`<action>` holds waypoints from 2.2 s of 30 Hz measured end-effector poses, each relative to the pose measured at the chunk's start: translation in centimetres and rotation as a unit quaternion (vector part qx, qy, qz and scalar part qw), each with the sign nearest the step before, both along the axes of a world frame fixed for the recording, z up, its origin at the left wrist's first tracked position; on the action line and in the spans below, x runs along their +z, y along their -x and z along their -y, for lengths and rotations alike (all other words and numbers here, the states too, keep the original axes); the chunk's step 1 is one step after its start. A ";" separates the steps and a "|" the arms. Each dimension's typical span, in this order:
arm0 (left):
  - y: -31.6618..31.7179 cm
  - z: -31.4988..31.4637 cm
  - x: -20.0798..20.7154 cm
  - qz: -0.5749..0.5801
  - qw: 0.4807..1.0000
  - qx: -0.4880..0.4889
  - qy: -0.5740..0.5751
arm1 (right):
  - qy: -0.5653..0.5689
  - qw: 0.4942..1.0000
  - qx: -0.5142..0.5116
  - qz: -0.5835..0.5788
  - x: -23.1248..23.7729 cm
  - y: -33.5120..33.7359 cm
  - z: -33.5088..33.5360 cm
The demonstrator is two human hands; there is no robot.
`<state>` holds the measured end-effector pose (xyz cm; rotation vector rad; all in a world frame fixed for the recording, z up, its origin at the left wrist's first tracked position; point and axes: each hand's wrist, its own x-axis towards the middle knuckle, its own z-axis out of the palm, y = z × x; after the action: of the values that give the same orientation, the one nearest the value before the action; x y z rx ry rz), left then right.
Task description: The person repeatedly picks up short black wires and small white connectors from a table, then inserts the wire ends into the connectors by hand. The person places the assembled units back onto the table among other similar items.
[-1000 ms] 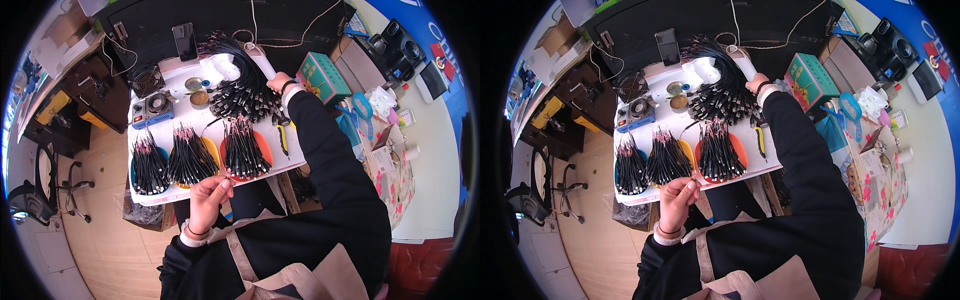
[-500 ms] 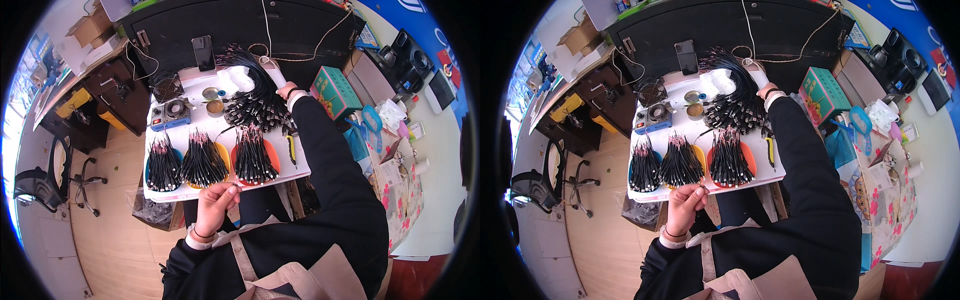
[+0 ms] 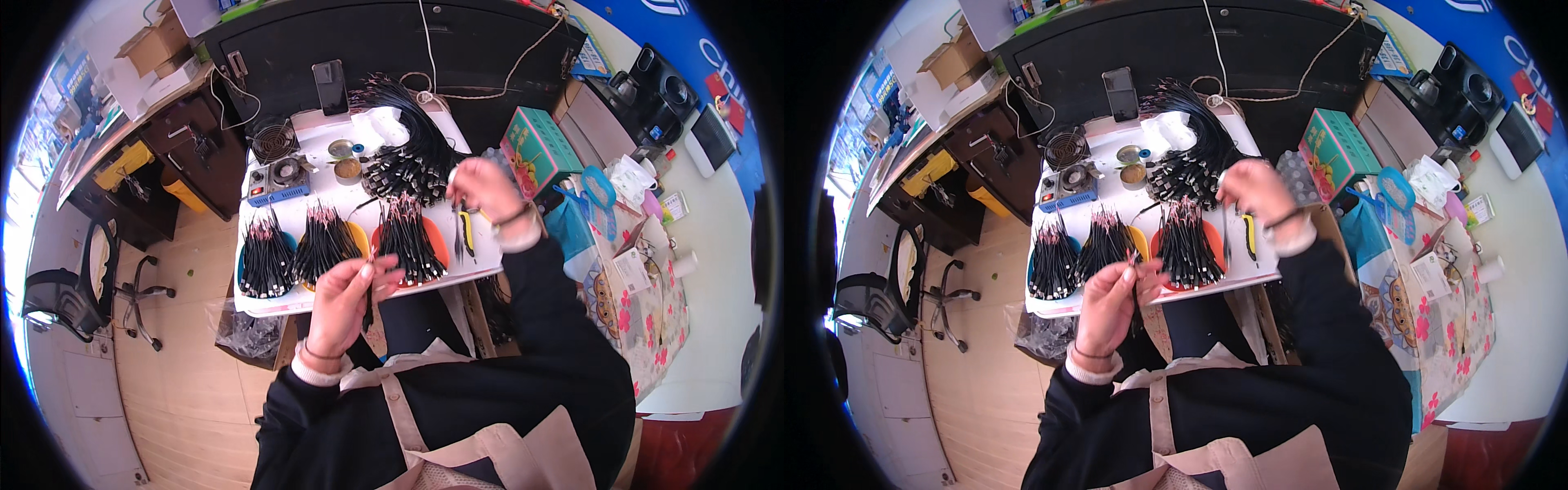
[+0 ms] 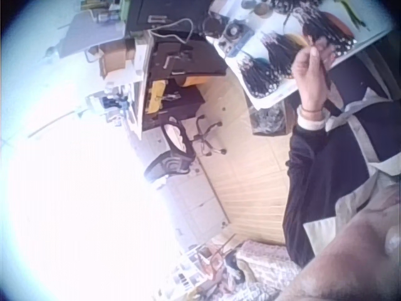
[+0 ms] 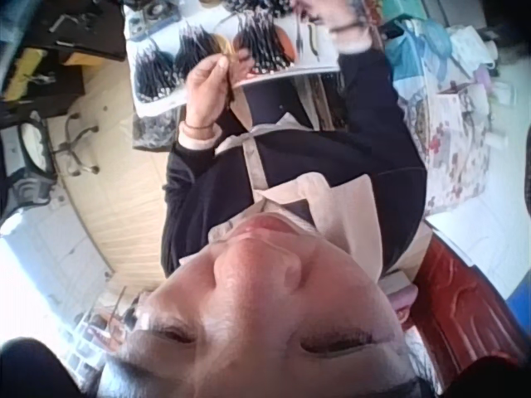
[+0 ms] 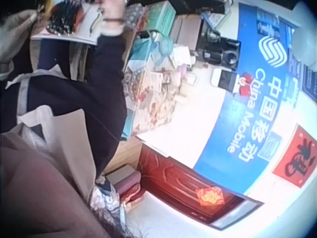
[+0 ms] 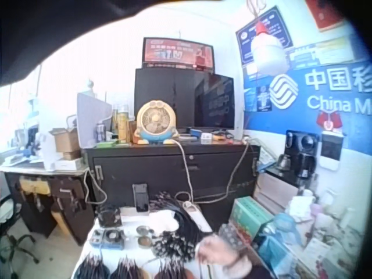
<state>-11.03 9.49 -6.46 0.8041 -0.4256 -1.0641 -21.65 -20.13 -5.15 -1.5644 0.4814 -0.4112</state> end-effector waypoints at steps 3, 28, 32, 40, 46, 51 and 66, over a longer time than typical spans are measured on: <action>-0.3 2.1 1.1 0.021 0.999 -0.003 0.035 | 0.049 0.998 -0.016 0.048 -1.1 2.7 -11.8; 5.3 -8.4 -0.6 0.360 0.926 0.109 -0.005 | -0.095 0.981 0.106 0.135 2.0 1.0 -20.2; 5.5 -7.7 -0.8 0.298 0.948 0.114 0.014 | -0.015 0.985 0.110 0.132 2.0 2.1 -19.4; 5.4 -6.3 1.5 0.096 0.990 0.101 0.030 | 0.232 0.941 0.061 0.239 2.2 2.9 -20.6; 5.6 -6.3 1.5 0.100 0.988 0.111 0.040 | 0.168 0.947 0.060 0.265 1.3 2.5 -21.0; 6.0 -6.5 1.2 0.159 0.975 0.146 0.052 | 0.001 0.973 0.112 0.200 1.6 3.4 -20.6; 6.3 -6.5 0.6 0.105 0.979 0.137 0.113 | -0.385 0.858 0.220 0.259 -0.5 2.8 -22.6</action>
<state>-17.32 16.01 -5.87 0.7498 -0.5848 -0.6630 -24.42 2.42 -5.68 -0.6914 -0.1466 -0.2197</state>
